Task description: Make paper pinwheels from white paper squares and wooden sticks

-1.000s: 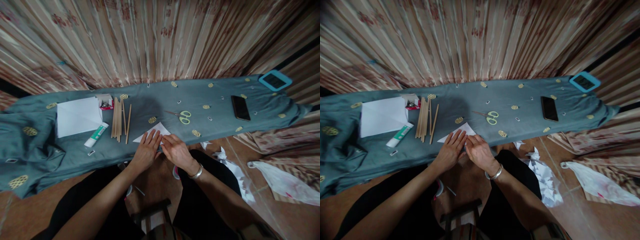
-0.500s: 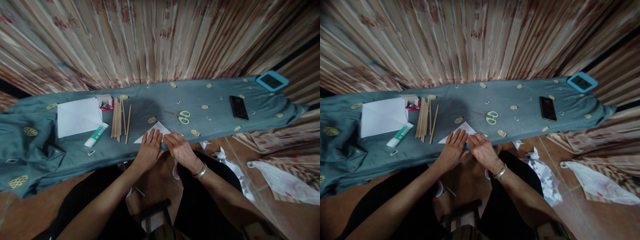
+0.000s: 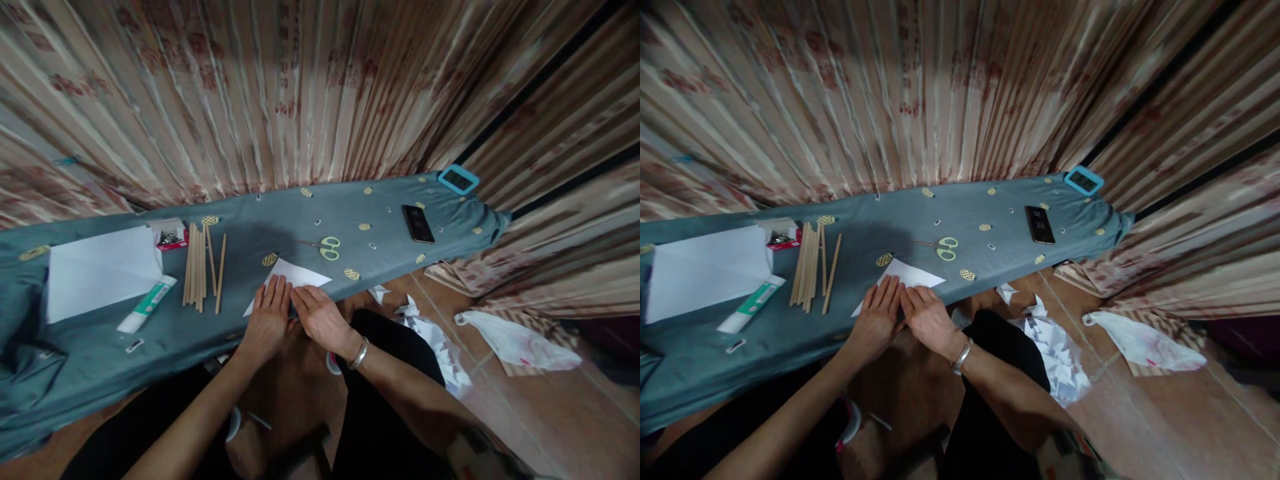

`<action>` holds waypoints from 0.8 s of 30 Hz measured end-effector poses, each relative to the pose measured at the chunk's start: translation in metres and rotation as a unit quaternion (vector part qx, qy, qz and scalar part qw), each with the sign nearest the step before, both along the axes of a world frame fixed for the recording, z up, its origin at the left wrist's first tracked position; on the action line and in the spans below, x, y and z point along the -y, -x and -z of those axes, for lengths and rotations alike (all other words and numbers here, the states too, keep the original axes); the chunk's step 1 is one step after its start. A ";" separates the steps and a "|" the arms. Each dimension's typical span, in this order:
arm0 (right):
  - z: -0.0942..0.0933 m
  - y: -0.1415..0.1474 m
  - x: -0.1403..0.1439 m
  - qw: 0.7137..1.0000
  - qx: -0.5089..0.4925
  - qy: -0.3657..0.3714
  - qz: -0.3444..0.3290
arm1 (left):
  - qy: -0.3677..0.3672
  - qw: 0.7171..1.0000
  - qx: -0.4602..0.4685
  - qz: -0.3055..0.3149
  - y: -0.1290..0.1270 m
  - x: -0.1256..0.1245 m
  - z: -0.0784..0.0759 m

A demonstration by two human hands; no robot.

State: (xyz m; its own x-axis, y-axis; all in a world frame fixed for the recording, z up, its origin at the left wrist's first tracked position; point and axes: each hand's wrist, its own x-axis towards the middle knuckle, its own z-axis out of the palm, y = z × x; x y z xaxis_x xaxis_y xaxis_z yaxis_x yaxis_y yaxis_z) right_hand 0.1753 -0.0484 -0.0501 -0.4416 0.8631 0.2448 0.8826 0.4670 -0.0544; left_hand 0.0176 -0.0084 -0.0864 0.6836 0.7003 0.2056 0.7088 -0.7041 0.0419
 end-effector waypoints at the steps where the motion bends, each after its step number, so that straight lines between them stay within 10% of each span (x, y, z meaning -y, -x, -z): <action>1: 0.002 0.003 0.002 1.000 -0.002 -0.006 0.004 | -0.006 1.000 0.003 0.002 0.000 0.000 0.002; 24: 0.032 -0.042 0.014 0.998 0.005 -0.031 0.061 | 0.005 1.000 -0.020 -0.004 0.063 0.026 -0.004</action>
State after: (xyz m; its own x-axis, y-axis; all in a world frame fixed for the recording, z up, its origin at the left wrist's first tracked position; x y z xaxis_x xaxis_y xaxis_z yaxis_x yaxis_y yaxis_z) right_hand 0.2174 -0.0628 -0.0818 -0.3374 0.8937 0.2958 0.9333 0.3586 -0.0187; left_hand -0.0452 -0.0344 -0.0828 0.6861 0.7073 0.1705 0.7151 -0.6987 0.0209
